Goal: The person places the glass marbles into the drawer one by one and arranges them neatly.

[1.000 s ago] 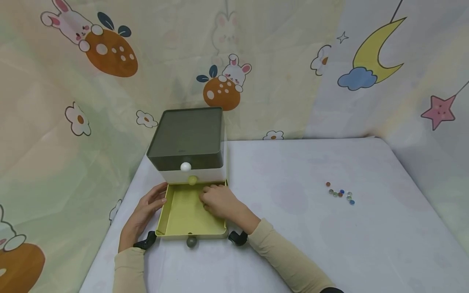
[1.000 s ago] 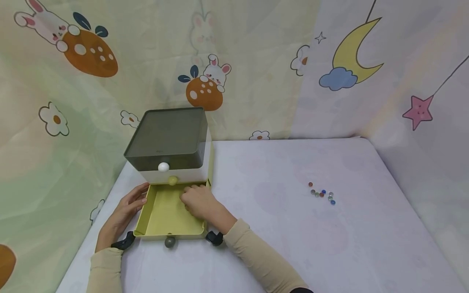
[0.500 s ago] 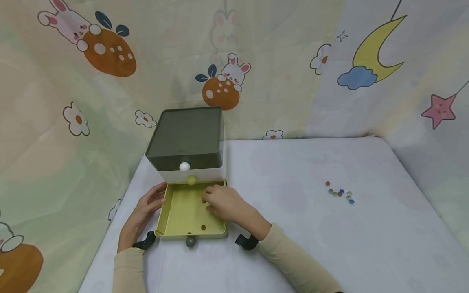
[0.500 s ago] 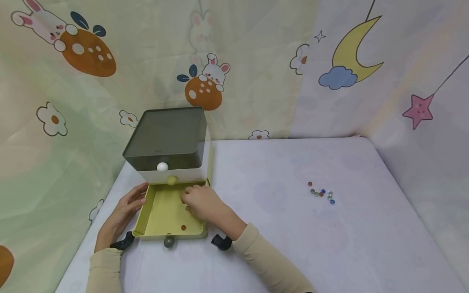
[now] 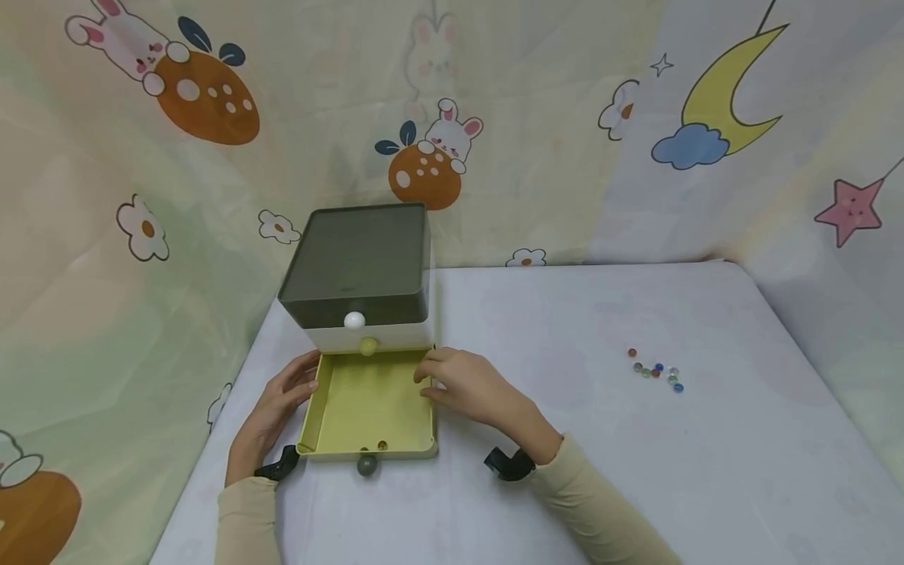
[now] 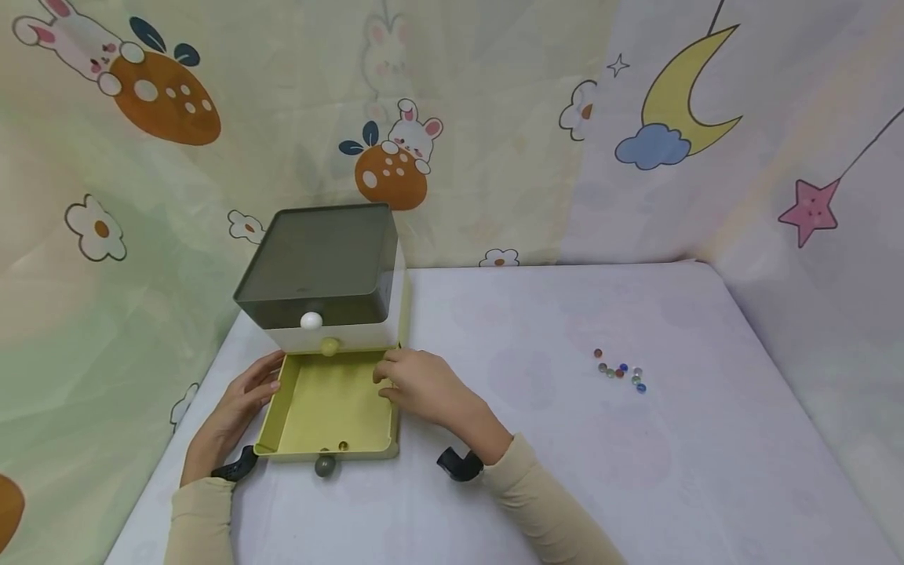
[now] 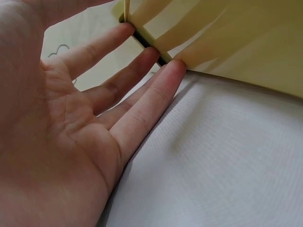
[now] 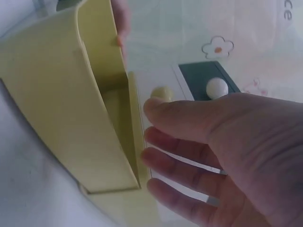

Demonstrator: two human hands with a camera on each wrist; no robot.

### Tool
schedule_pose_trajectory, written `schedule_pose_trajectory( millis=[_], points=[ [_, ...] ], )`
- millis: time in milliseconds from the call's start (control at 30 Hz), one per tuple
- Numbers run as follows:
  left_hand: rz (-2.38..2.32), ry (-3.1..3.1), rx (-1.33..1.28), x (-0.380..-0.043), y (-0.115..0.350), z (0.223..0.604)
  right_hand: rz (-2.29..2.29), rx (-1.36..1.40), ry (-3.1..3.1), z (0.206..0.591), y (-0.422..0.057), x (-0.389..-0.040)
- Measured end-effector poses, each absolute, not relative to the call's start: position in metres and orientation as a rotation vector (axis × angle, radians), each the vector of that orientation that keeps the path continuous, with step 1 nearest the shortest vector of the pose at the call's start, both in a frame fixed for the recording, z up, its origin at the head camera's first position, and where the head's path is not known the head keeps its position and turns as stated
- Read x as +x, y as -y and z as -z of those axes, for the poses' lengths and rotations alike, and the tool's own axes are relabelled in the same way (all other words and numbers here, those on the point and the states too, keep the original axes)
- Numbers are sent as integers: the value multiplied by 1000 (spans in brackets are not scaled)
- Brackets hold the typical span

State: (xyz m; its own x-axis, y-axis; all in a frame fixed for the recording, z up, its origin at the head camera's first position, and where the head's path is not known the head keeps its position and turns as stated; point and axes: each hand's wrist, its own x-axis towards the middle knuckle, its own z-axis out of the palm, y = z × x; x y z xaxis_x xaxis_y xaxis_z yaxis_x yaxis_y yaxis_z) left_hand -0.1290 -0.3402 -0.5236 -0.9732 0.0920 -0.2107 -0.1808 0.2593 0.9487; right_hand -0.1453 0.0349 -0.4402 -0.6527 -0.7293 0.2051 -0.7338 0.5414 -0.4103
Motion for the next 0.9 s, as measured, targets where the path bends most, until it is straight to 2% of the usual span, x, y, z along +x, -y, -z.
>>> schedule_pose_trajectory(
  millis=[567, 900],
  points=[
    [-1799, -2309, -81, -130, 343, 524, -1526, 1331, 2683, 442, -114, -163],
    [-1812, -2313, -55, -129, 343, 529, -1698, 1149, 2639, 450, -169, -155]
  ],
)
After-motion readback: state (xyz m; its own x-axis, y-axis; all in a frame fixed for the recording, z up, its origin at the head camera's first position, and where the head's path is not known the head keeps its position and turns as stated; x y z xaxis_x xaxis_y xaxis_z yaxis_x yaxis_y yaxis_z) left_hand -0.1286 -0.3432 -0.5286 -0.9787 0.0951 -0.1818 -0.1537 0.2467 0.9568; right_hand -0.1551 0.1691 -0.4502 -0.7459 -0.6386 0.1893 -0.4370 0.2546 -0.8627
